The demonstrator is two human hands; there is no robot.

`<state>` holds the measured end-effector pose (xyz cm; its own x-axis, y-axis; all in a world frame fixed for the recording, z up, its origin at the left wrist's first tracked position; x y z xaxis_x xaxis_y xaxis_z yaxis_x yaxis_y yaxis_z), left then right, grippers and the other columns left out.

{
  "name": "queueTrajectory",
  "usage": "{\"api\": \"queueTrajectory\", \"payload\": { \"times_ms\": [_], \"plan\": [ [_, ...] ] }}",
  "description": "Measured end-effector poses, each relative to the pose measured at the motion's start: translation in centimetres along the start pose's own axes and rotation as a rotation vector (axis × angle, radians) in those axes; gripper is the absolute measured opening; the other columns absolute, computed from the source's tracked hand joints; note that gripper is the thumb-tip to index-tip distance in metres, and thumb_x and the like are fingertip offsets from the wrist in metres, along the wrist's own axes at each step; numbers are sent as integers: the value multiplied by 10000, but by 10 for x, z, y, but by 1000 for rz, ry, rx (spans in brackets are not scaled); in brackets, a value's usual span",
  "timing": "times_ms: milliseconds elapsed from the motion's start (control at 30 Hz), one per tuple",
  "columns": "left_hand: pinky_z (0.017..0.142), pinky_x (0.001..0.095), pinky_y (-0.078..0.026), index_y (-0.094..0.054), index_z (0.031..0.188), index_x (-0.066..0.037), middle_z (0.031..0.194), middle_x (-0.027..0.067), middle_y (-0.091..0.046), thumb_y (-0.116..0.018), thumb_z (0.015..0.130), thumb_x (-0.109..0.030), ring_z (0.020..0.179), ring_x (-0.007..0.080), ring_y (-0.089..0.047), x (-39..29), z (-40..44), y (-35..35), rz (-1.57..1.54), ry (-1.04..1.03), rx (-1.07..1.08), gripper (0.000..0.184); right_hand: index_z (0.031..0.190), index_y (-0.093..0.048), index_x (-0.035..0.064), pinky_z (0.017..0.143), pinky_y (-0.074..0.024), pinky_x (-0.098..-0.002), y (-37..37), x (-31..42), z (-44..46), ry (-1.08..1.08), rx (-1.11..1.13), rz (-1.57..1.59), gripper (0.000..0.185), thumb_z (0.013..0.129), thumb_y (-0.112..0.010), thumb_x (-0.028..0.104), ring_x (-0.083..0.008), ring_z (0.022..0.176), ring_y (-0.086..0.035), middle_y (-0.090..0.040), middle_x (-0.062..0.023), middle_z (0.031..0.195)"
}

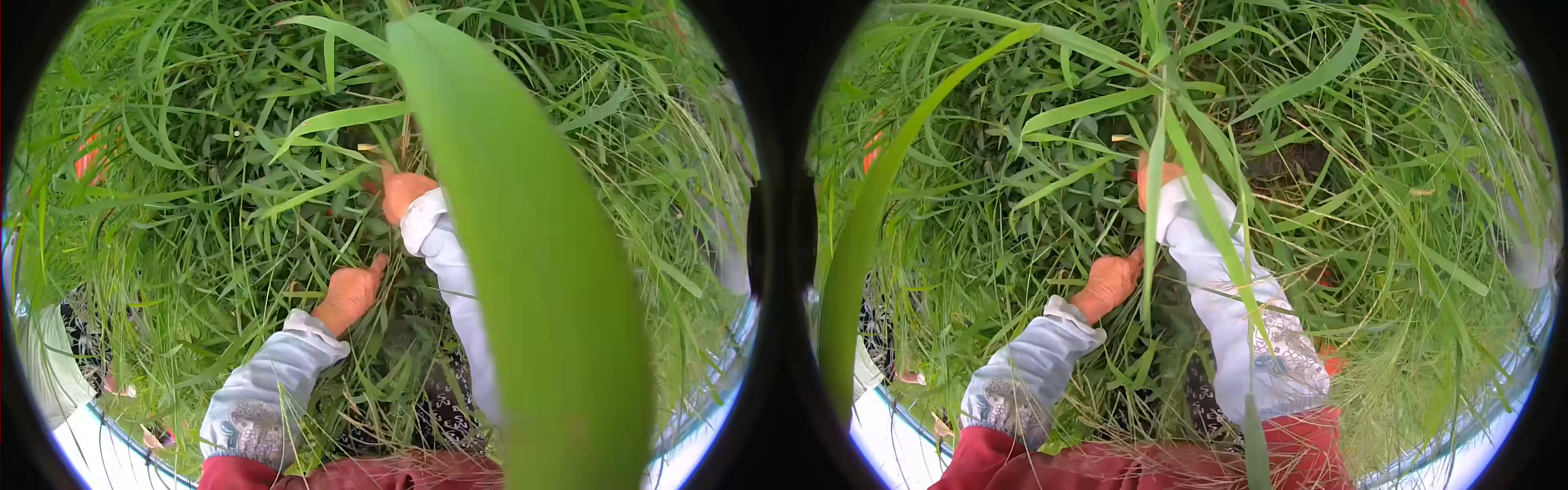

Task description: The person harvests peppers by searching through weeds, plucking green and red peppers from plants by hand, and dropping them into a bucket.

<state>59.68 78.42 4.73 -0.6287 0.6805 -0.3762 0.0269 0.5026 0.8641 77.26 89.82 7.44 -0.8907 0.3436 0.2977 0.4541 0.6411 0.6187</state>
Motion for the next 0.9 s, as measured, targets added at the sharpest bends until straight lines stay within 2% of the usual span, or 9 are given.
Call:
{"api": "queueTrajectory", "payload": {
  "times_ms": [67,133,200,333,533,667,700,800,900],
  "plan": [
    [485,349,-473,-429,1270,-72,648,78,-631,-539,768,-142,563,241,-618,-8,3,12,-75,132,324,518,1043,-574,-23,765,-501,-405,-50,-46,36,104,8,-197,321,749,-544,104,-317,905,-619,-638,-172,960],
    [492,357,-477,-452,1239,-76,630,65,-625,-532,794,-174,558,240,-617,-15,4,19,-91,113,323,462,1028,-576,-25,802,-493,-402,-132,-91,67,22,112,-583,312,753,-536,117,-321,945,-605,-633,-176,984],
    [509,375,-480,-478,1194,-79,622,61,-619,-536,814,-228,565,257,-615,-21,5,24,-108,66,347,412,1041,-558,-31,826,-479,-400,-54,-72,-9,11,264,-213,318,768,-513,125,-333,961,-593,-622,-201,996],
    [641,374,-482,-577,1071,-80,801,130,-594,-555,827,-304,758,268,-605,-17,16,53,-93,16,225,332,1206,-461,-24,841,-462,-405,-126,-134,-43,-113,174,108,476,770,-513,161,-359,947,-582,-603,-243,994],
    [729,370,-480,-602,959,-20,915,151,-610,-538,815,-86,822,334,-584,50,61,97,-318,203,-146,171,1170,-562,109,840,-458,-378,-173,-194,-90,-346,-12,366,439,735,-557,161,-346,924,-595,-619,-195,999],
    [699,336,-484,-624,881,-43,803,131,-630,-491,791,-36,737,284,-596,104,86,86,-629,288,-77,161,1170,-549,75,870,-441,-377,-189,-198,-84,-417,33,432,455,728,-569,181,-347,957,-582,-607,-195,1037],
    [719,313,-479,-619,900,-32,794,108,-634,-473,796,-23,738,223,-600,95,91,88,-1005,474,1,179,1172,-537,53,892,-428,-385,-191,-193,-79,-414,46,455,465,729,-565,191,-351,989,-569,-595,-199,1067],
    [735,304,-477,-628,903,-37,786,92,-634,-476,791,-15,749,188,-597,63,108,64,-1167,452,-2,190,1233,-482,59,924,-400,-382,-208,-185,-66,-357,-47,606,538,720,-567,198,-382,1023,-543,-586,-232,1059],
    [799,321,-473,-622,928,9,944,163,-615,-522,739,-12,891,301,-596,36,125,39,-305,106,164,215,1278,-429,58,761,-478,-370,-216,-181,-66,-275,-209,654,593,713,-571,169,-323,822,-615,-614,-203,977]
  ]
}}
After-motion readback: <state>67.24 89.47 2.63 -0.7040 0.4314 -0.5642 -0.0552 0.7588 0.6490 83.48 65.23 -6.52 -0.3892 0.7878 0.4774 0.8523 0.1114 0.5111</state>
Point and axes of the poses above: each hand's wrist, its own z-axis towards the middle knuckle, its own y-axis out of the back of the hand, x = y × z, the point moved 2 cm from there along z, towards the middle knuckle
